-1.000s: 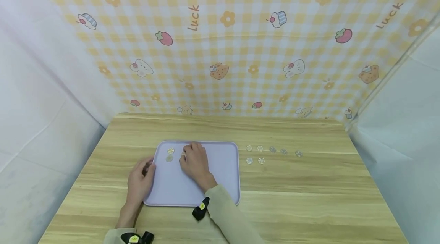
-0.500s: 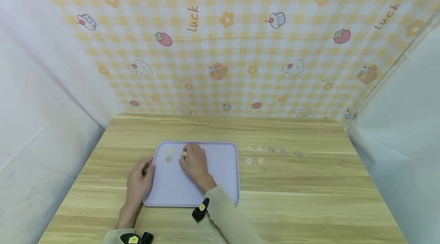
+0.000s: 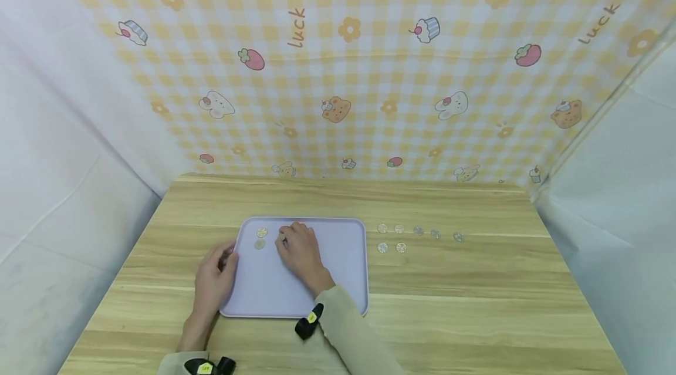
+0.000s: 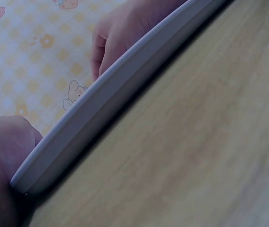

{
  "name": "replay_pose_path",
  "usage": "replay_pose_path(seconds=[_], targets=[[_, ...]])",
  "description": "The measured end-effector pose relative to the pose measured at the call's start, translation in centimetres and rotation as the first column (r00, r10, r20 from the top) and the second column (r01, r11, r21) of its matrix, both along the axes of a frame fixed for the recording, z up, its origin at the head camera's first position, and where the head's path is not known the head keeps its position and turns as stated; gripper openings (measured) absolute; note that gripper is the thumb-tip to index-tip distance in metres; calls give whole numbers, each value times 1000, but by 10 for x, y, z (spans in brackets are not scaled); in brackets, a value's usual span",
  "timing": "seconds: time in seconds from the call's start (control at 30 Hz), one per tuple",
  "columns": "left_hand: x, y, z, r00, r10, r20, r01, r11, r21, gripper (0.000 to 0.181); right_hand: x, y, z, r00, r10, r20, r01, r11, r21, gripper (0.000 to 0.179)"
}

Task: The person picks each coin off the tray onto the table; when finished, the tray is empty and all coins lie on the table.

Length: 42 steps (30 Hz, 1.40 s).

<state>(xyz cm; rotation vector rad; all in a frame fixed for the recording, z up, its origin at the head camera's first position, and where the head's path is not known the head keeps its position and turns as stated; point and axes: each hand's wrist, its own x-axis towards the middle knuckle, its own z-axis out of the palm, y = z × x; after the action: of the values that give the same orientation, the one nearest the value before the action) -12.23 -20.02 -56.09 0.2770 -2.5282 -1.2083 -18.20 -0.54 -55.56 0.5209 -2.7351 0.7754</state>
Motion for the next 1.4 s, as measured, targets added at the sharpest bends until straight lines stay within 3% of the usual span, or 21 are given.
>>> replay_pose_path(seconds=[0.7,1.23,1.4], targets=[[1,0,0,1000,2,19,-2,1000,-3,28,-3,1,-6,999,11,54,-5,993,-117,28],[1,0,1,1000,-2,26,2,1000,-3,27,-3,2,-2,986,124,-109,-146,964,-222,25],[0,-1,1,1000,-2,25,2,1000,4,27,-2,3,-1,981,148,-127,-175,957,-231,26]])
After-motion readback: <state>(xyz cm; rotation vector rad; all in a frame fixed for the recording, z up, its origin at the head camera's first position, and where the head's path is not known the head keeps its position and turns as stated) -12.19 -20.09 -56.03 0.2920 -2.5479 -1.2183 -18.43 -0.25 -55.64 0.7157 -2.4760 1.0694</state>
